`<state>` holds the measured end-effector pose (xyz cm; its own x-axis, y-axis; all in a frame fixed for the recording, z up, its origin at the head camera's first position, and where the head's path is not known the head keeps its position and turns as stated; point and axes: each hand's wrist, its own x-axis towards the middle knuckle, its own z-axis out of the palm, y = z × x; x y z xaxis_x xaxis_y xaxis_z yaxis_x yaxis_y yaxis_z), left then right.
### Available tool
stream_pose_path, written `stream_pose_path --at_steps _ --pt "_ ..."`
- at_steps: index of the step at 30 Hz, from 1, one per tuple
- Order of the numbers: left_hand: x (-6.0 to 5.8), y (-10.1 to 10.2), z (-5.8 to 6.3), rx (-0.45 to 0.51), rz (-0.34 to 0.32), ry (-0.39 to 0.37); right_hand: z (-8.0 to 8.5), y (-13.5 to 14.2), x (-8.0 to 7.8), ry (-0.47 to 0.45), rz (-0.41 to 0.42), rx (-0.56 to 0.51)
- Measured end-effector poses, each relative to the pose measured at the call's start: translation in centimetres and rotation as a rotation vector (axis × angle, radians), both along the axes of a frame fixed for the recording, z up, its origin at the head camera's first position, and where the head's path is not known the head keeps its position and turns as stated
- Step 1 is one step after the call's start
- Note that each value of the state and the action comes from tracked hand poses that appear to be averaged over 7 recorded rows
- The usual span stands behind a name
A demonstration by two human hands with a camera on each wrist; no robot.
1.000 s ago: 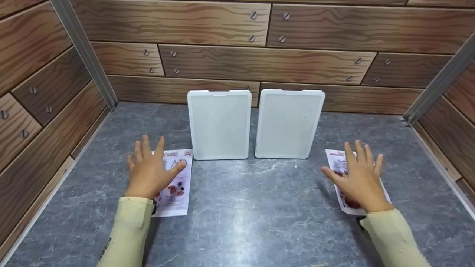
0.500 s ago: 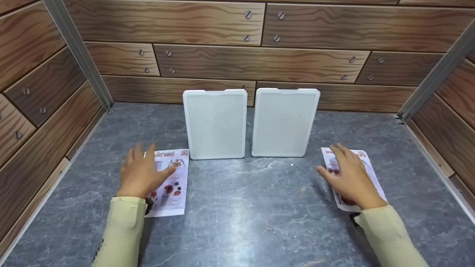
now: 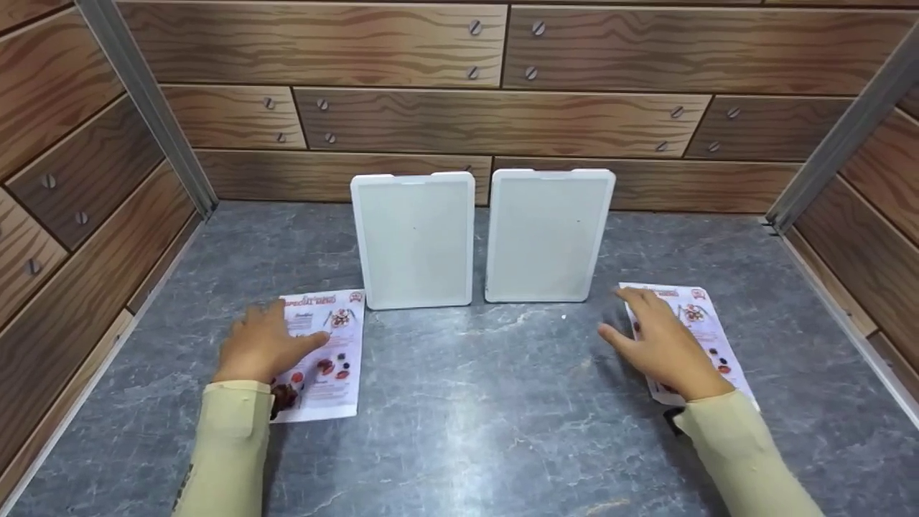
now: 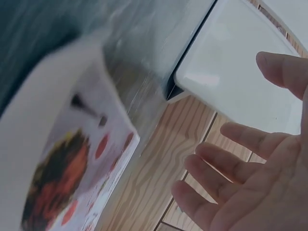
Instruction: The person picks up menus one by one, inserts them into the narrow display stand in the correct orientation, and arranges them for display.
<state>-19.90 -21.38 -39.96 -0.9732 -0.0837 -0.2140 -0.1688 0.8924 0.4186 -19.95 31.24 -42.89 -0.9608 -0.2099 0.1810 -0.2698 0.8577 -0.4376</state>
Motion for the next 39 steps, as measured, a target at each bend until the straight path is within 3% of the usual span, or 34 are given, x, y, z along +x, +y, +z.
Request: stream_pose_path --at_steps 11,23,29,39 --pt "-0.2 -0.4 -0.9 0.05 0.009 -0.063 0.6 -2.6 -1.0 -0.044 0.037 0.011" --pt "-0.3 -1.4 -1.5 0.031 0.075 -0.044 2.6 -8.4 -2.4 -0.093 0.107 -0.049" --pt "-0.6 -1.2 -1.8 0.007 0.087 -0.065 2.4 -10.6 -2.2 -0.139 0.11 -0.084" --pt "-0.5 -1.1 -2.2 -0.031 0.136 -0.045 1.9 -10.6 -1.3 -0.131 0.148 0.011"
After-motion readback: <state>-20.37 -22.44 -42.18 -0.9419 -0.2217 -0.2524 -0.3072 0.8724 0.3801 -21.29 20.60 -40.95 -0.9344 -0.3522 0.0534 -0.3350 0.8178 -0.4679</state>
